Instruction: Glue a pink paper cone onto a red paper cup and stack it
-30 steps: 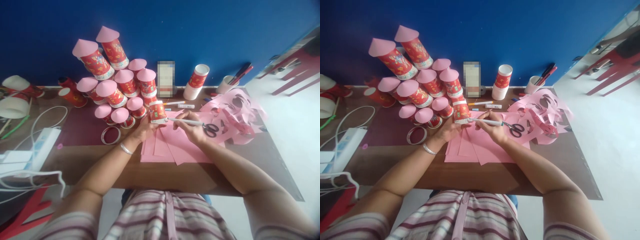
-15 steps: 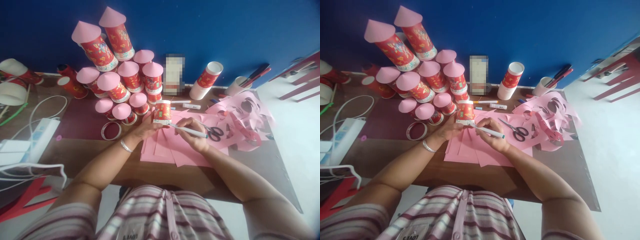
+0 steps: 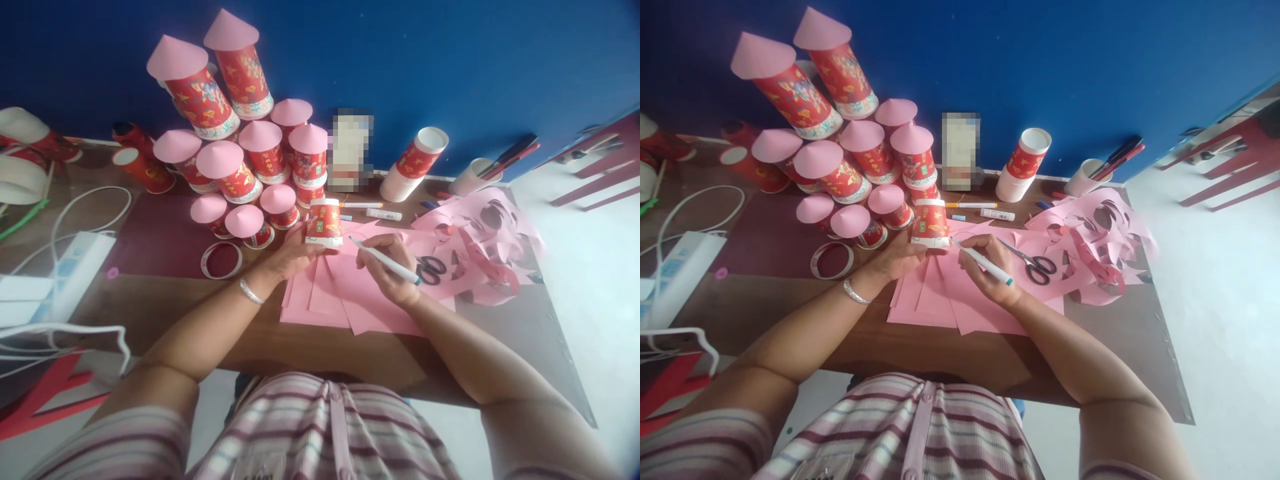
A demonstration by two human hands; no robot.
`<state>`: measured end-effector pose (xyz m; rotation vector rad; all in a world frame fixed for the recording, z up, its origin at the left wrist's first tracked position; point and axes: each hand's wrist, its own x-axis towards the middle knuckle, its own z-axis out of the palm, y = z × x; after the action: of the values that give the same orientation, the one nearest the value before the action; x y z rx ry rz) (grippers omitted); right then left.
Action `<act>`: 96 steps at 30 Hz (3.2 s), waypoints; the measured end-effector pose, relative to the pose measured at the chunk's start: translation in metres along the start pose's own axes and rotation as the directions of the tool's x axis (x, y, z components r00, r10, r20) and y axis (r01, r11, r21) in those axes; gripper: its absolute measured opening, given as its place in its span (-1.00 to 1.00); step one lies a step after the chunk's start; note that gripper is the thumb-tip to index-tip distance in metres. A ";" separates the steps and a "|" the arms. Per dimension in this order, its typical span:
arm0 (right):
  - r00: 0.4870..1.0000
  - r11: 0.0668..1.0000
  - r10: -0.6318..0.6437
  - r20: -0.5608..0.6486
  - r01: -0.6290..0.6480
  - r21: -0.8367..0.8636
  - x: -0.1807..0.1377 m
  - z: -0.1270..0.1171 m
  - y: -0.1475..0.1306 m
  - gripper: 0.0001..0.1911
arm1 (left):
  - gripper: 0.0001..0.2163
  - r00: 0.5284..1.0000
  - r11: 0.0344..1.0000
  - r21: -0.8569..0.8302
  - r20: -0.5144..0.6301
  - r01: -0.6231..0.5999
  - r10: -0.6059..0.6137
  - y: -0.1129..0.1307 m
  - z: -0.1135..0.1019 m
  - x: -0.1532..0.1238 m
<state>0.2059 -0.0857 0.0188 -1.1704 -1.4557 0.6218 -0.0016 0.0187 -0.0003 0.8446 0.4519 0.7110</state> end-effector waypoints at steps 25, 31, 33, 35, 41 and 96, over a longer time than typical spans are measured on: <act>0.909 0.883 -0.390 0.149 0.415 -0.220 0.006 0.004 0.004 -0.76 | -0.57 0.994 0.981 0.193 0.111 -0.027 0.005 -0.008 -0.010 0.004; 0.910 0.892 -0.378 0.172 0.407 -0.194 0.006 0.004 0.003 -0.75 | -0.57 0.991 0.984 0.176 0.136 -0.014 -0.011 -0.007 -0.010 0.004; 0.917 0.903 -0.358 0.176 0.388 -0.183 0.005 0.004 0.004 -0.75 | -0.57 0.991 0.985 0.175 0.132 -0.010 -0.013 -0.006 -0.008 0.004; 0.925 0.915 -0.339 0.172 0.367 -0.170 0.005 0.004 0.005 -0.75 | -0.55 0.992 0.986 0.168 0.123 -0.004 -0.017 -0.004 -0.007 0.004; 0.934 0.919 -0.313 0.174 0.344 -0.192 0.005 0.003 0.006 -0.79 | -0.54 0.993 0.986 0.168 0.119 -0.003 -0.017 -0.004 -0.006 0.004; 0.901 0.862 -0.412 0.136 0.434 -0.262 0.005 0.006 0.001 -0.77 | -0.51 0.992 0.981 0.185 0.125 -0.052 0.029 -0.003 -0.006 0.006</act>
<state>0.2010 -0.0793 0.0183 -0.9985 -1.8441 0.1498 -0.0003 0.0248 -0.0067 1.0717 0.3965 0.6568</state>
